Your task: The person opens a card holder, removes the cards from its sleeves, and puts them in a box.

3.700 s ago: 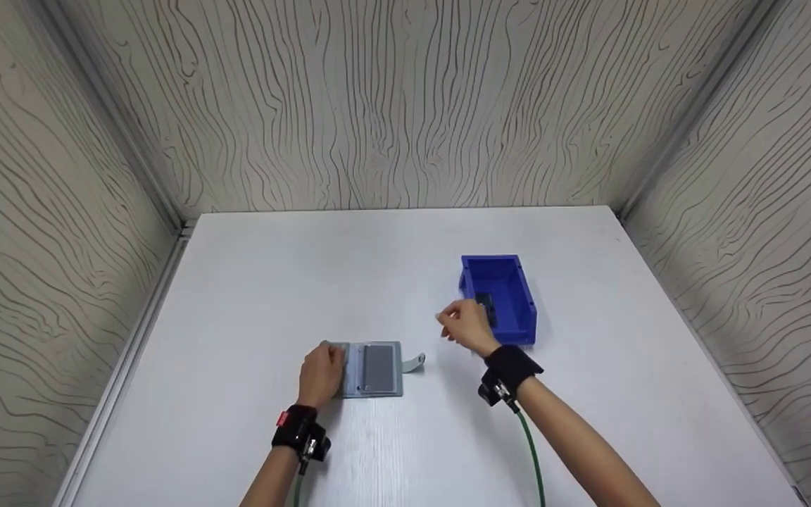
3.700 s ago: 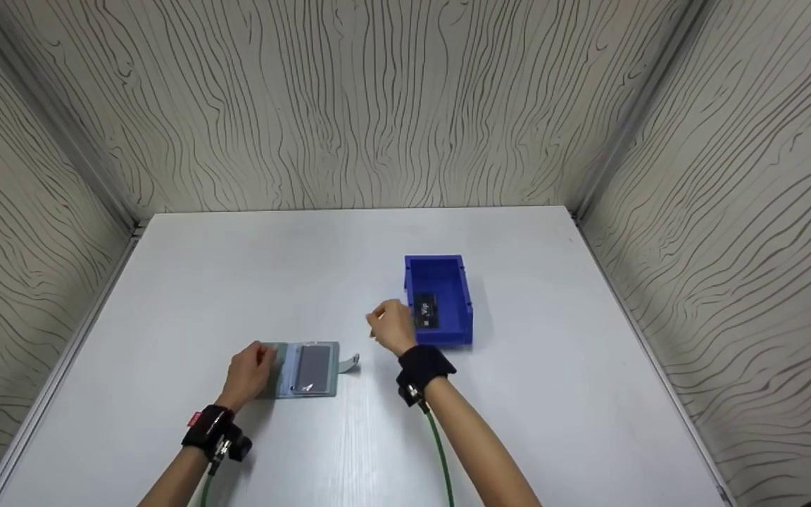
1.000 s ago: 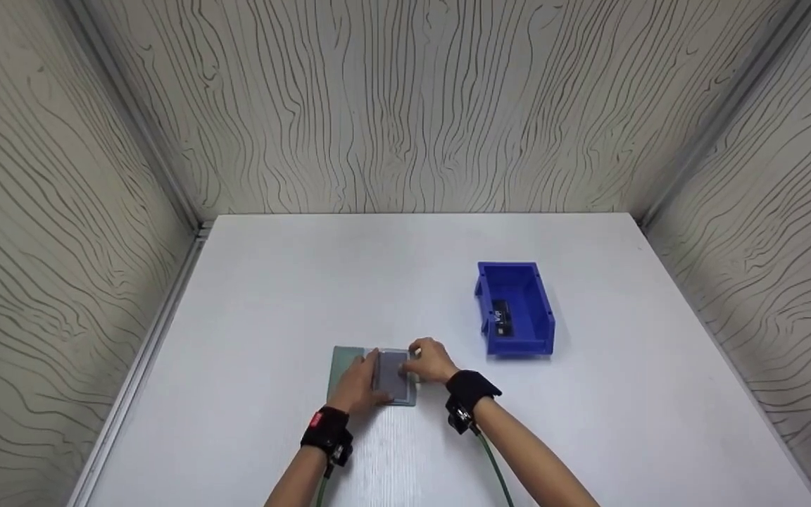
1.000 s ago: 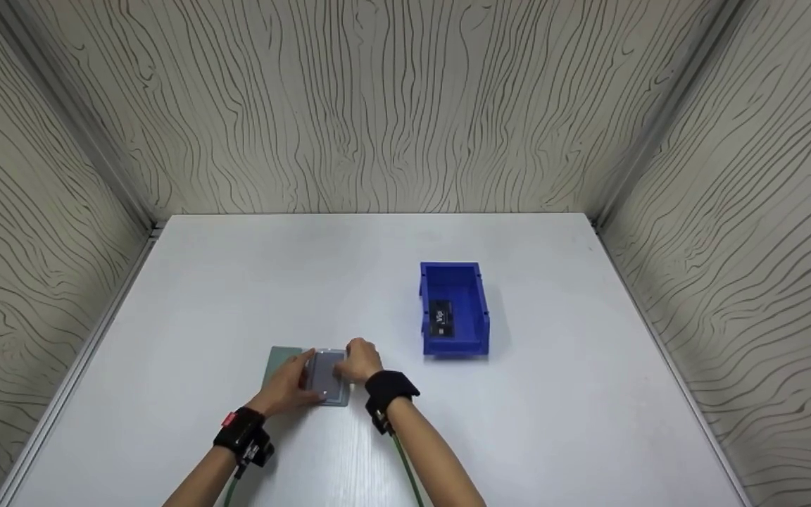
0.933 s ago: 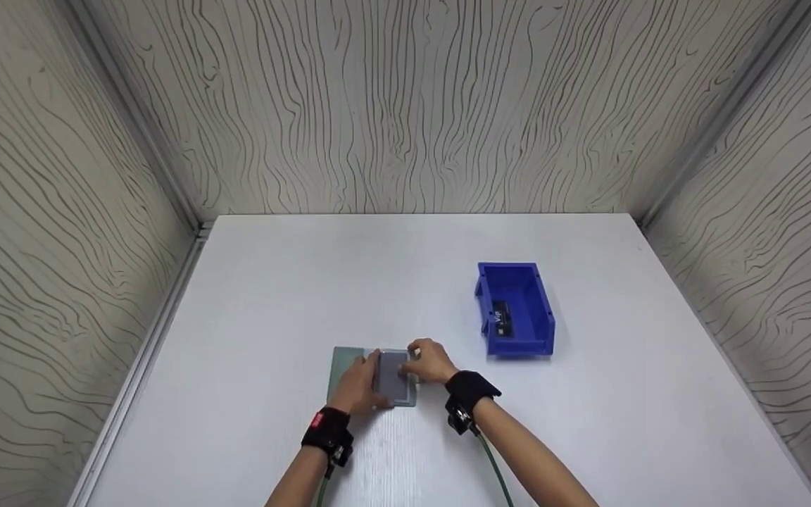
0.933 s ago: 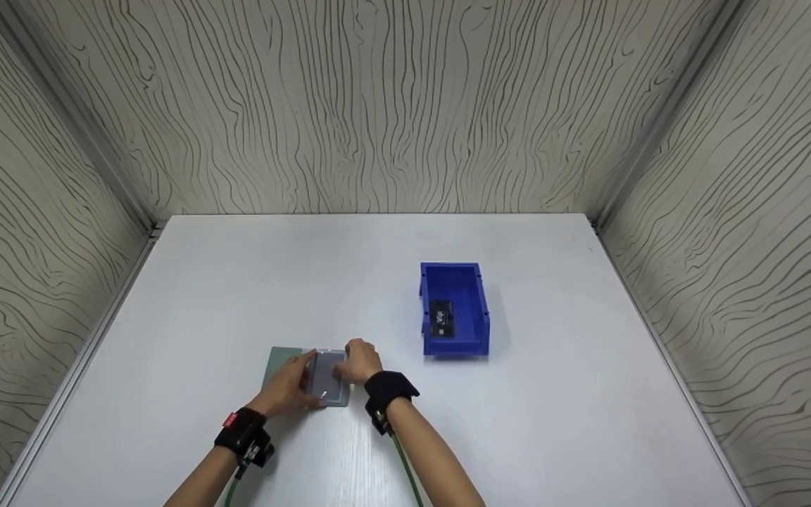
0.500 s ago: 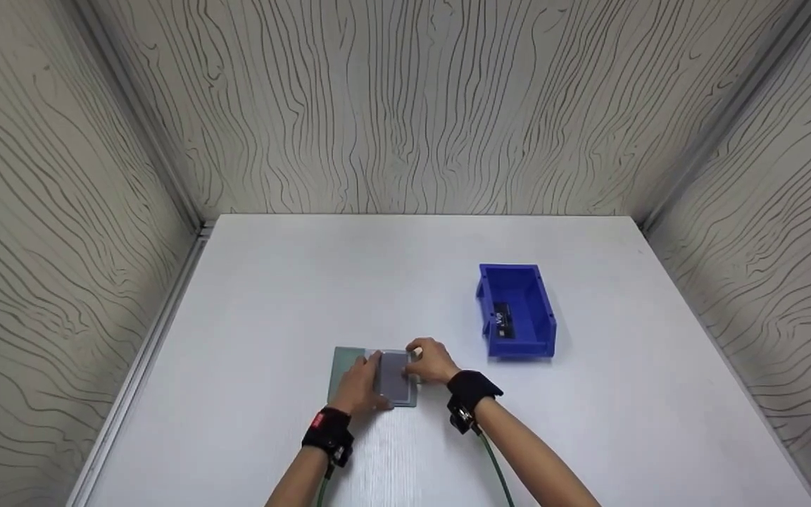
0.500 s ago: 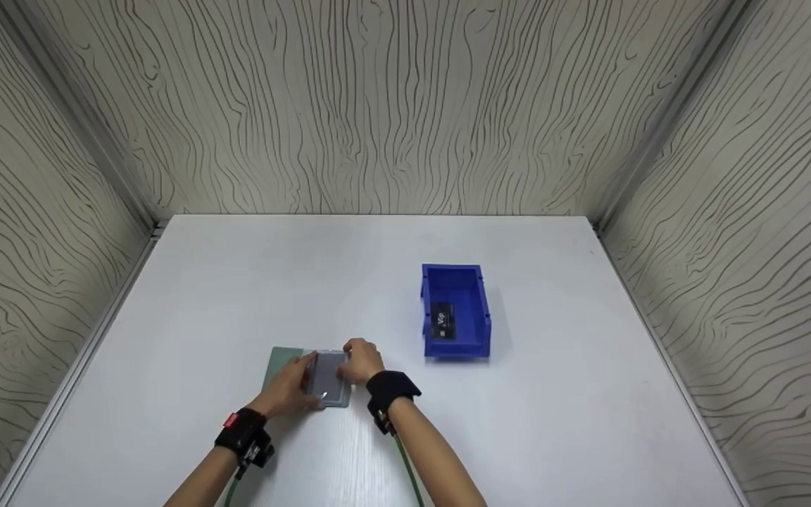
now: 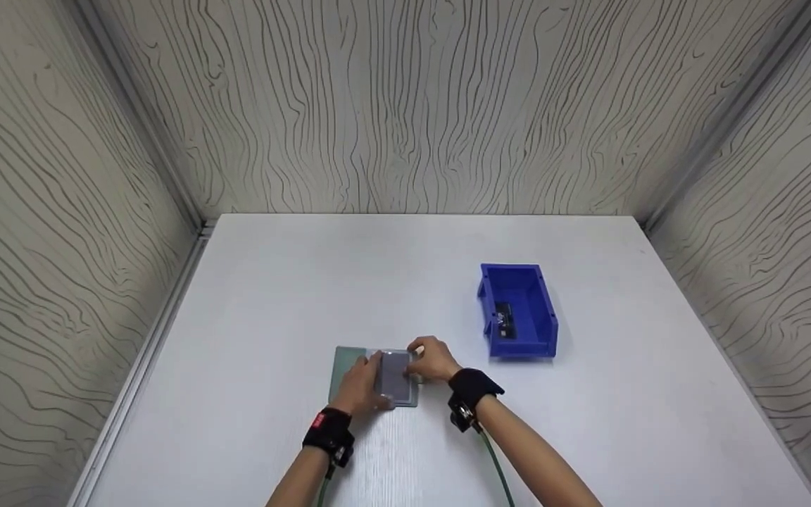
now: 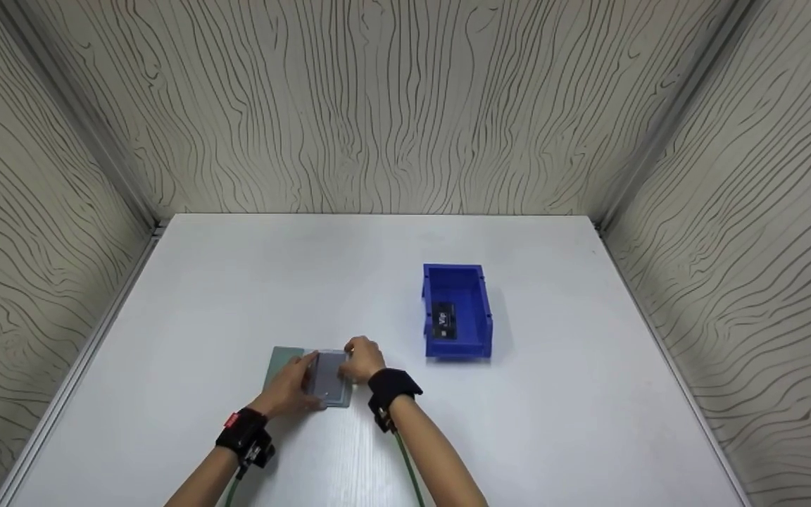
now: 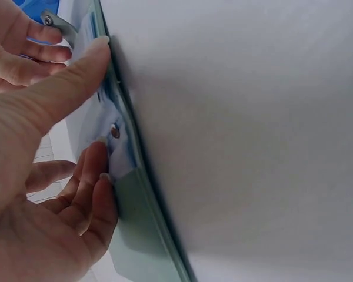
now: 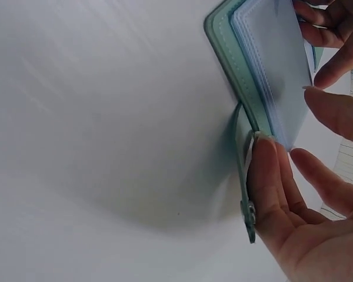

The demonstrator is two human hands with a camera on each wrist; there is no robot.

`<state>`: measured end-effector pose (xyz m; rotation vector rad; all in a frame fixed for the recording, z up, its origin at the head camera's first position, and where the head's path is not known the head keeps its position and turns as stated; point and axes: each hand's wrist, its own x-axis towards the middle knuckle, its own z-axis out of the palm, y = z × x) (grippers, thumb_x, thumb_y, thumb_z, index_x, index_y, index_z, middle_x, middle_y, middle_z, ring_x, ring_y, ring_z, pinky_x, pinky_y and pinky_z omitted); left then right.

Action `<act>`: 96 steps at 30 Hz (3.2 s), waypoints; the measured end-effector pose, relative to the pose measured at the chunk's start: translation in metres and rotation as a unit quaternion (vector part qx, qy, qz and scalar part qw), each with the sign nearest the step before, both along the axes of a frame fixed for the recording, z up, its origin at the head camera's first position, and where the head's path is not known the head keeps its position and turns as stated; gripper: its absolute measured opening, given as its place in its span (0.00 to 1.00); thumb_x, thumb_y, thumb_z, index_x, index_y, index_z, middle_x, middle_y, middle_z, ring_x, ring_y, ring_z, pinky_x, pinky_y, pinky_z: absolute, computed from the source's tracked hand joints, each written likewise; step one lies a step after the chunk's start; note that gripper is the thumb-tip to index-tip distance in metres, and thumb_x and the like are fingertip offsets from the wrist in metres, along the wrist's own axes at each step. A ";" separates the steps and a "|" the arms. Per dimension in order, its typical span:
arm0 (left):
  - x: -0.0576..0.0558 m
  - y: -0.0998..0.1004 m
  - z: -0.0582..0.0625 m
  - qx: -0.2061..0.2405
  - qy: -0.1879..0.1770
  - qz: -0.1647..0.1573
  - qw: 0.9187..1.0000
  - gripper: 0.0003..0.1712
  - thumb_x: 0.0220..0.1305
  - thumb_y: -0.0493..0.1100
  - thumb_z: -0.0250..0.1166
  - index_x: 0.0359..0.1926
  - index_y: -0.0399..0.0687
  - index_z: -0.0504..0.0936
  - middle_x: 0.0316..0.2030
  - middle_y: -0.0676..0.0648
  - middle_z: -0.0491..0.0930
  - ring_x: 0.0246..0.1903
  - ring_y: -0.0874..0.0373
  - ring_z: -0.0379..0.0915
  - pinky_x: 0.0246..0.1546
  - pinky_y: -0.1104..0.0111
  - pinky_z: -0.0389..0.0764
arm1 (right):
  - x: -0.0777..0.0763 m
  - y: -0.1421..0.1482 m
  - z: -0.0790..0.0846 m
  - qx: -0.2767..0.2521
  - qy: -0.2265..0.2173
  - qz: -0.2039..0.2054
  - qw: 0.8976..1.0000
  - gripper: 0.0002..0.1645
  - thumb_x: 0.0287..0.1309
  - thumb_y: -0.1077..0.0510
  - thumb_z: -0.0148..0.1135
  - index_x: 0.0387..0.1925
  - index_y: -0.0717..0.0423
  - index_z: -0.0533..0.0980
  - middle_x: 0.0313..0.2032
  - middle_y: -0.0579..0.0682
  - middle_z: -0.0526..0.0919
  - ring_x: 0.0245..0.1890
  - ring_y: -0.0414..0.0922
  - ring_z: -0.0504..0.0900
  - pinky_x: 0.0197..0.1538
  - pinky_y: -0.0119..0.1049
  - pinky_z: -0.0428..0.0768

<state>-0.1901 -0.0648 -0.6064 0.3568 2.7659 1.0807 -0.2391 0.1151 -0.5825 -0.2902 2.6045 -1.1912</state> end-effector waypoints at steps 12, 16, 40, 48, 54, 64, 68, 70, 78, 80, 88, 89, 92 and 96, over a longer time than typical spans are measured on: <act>0.002 -0.004 0.000 -0.007 0.009 -0.009 1.000 0.53 0.42 0.43 0.80 0.66 0.28 0.62 0.50 0.31 0.71 0.49 0.39 0.72 0.53 0.47 0.73 | -0.003 -0.003 0.004 -0.051 -0.009 -0.041 0.998 0.17 0.42 0.67 0.69 0.38 0.72 0.79 0.26 0.59 0.85 0.22 0.39 0.79 0.26 0.29 0.74; 0.002 -0.005 0.001 -0.001 0.010 -0.009 1.000 0.54 0.41 0.42 0.80 0.66 0.28 0.62 0.49 0.31 0.71 0.48 0.39 0.73 0.52 0.47 0.73 | -0.003 -0.006 0.005 -0.061 -0.009 -0.055 0.997 0.16 0.42 0.67 0.68 0.37 0.71 0.79 0.25 0.58 0.85 0.20 0.36 0.76 0.24 0.28 0.73; 0.003 -0.016 0.013 0.091 -0.030 -0.061 0.994 0.42 0.62 0.57 0.65 0.65 0.30 0.65 0.51 0.32 0.74 0.47 0.44 0.75 0.45 0.53 0.77 | -0.001 -0.025 0.004 -0.148 -0.073 -0.024 0.986 0.14 0.58 0.61 0.65 0.37 0.72 0.81 0.27 0.65 0.85 0.19 0.44 0.84 0.24 0.35 0.81; -0.002 -0.021 0.007 0.130 -0.021 -0.099 0.986 0.38 0.64 0.54 0.64 0.64 0.31 0.67 0.48 0.34 0.77 0.44 0.46 0.76 0.42 0.56 0.78 | 0.001 -0.023 0.000 -0.141 -0.087 -0.003 0.986 0.18 0.60 0.57 0.65 0.38 0.73 0.81 0.26 0.65 0.85 0.20 0.42 0.83 0.24 0.34 0.80; -0.003 -0.026 0.006 0.150 -0.046 -0.106 0.982 0.34 0.64 0.52 0.63 0.61 0.31 0.70 0.42 0.38 0.79 0.39 0.52 0.75 0.37 0.65 0.75 | 0.002 -0.023 -0.003 -0.154 -0.114 -0.001 0.982 0.22 0.60 0.55 0.65 0.43 0.74 0.79 0.30 0.67 0.85 0.24 0.48 0.86 0.27 0.39 0.82; -0.002 -0.031 0.009 0.203 -0.126 -0.100 0.966 0.36 0.69 0.49 0.58 0.68 0.29 0.60 0.53 0.33 0.76 0.50 0.44 0.76 0.47 0.57 0.77 | 0.002 -0.018 -0.006 -0.169 -0.149 -0.023 0.974 0.23 0.60 0.54 0.65 0.45 0.73 0.77 0.27 0.61 0.86 0.18 0.40 0.82 0.27 0.36 0.82; 0.000 -0.034 0.012 0.185 -0.152 -0.057 0.969 0.35 0.70 0.48 0.56 0.68 0.29 0.60 0.57 0.32 0.73 0.57 0.40 0.71 0.55 0.49 0.72 | 0.002 -0.015 -0.007 -0.145 -0.137 -0.051 0.979 0.16 0.58 0.59 0.66 0.38 0.71 0.77 0.22 0.52 0.83 0.14 0.38 0.78 0.24 0.34 0.81; 0.000 -0.035 0.014 0.180 -0.151 -0.036 0.971 0.32 0.68 0.46 0.55 0.67 0.30 0.62 0.57 0.32 0.73 0.57 0.39 0.71 0.56 0.49 0.71 | 0.002 -0.014 -0.008 -0.133 -0.122 -0.061 0.982 0.10 0.56 0.63 0.66 0.33 0.70 0.77 0.21 0.52 0.82 0.13 0.37 0.76 0.23 0.34 0.81; 0.000 -0.034 0.013 0.137 -0.078 0.039 0.987 0.15 0.64 0.37 0.53 0.46 0.31 0.77 0.38 0.40 0.80 0.37 0.53 0.73 0.39 0.61 0.75 | 0.003 -0.012 -0.012 -0.091 -0.079 -0.069 0.990 0.07 0.48 0.69 0.68 0.26 0.68 0.75 0.18 0.56 0.83 0.12 0.36 0.76 0.21 0.33 0.80; 0.000 -0.035 0.010 0.142 -0.067 0.056 0.986 0.12 0.64 0.37 0.55 0.43 0.31 0.77 0.33 0.42 0.79 0.33 0.55 0.72 0.34 0.64 0.74 | 0.004 -0.011 -0.013 -0.066 -0.051 -0.059 0.995 0.09 0.48 0.68 0.70 0.23 0.67 0.76 0.17 0.56 0.82 0.11 0.35 0.75 0.19 0.32 0.78; 0.005 -0.049 -0.007 0.191 -0.019 0.114 0.975 0.13 0.64 0.41 0.62 0.31 0.34 0.72 0.25 0.45 0.74 0.24 0.58 0.70 0.24 0.68 0.72 | 0.008 -0.010 -0.007 0.037 0.037 -0.074 0.996 0.08 0.42 0.64 0.72 0.18 0.64 0.79 0.13 0.50 0.79 0.12 0.37 0.70 0.21 0.28 0.67; 0.005 -0.050 -0.008 0.193 -0.017 0.119 0.974 0.14 0.64 0.41 0.63 0.31 0.34 0.72 0.24 0.45 0.74 0.24 0.58 0.70 0.24 0.68 0.72 | 0.008 -0.012 -0.006 0.035 0.039 -0.076 0.996 0.07 0.42 0.64 0.71 0.18 0.64 0.79 0.13 0.50 0.79 0.13 0.37 0.70 0.21 0.28 0.68; 0.005 -0.051 -0.010 0.198 -0.044 0.144 0.969 0.12 0.63 0.39 0.63 0.34 0.32 0.73 0.26 0.44 0.76 0.24 0.58 0.72 0.26 0.68 0.73 | 0.009 -0.018 -0.003 -0.004 0.009 -0.055 0.998 0.05 0.47 0.66 0.66 0.22 0.65 0.79 0.15 0.52 0.81 0.13 0.37 0.74 0.21 0.28 0.72; 0.005 -0.047 -0.006 0.213 -0.091 0.156 0.960 0.13 0.65 0.34 0.61 0.43 0.25 0.71 0.31 0.38 0.78 0.25 0.56 0.77 0.28 0.67 0.78 | 0.010 -0.027 0.000 -0.055 -0.064 -0.012 0.996 0.05 0.52 0.68 0.61 0.26 0.69 0.80 0.19 0.58 0.84 0.14 0.38 0.78 0.20 0.29 0.77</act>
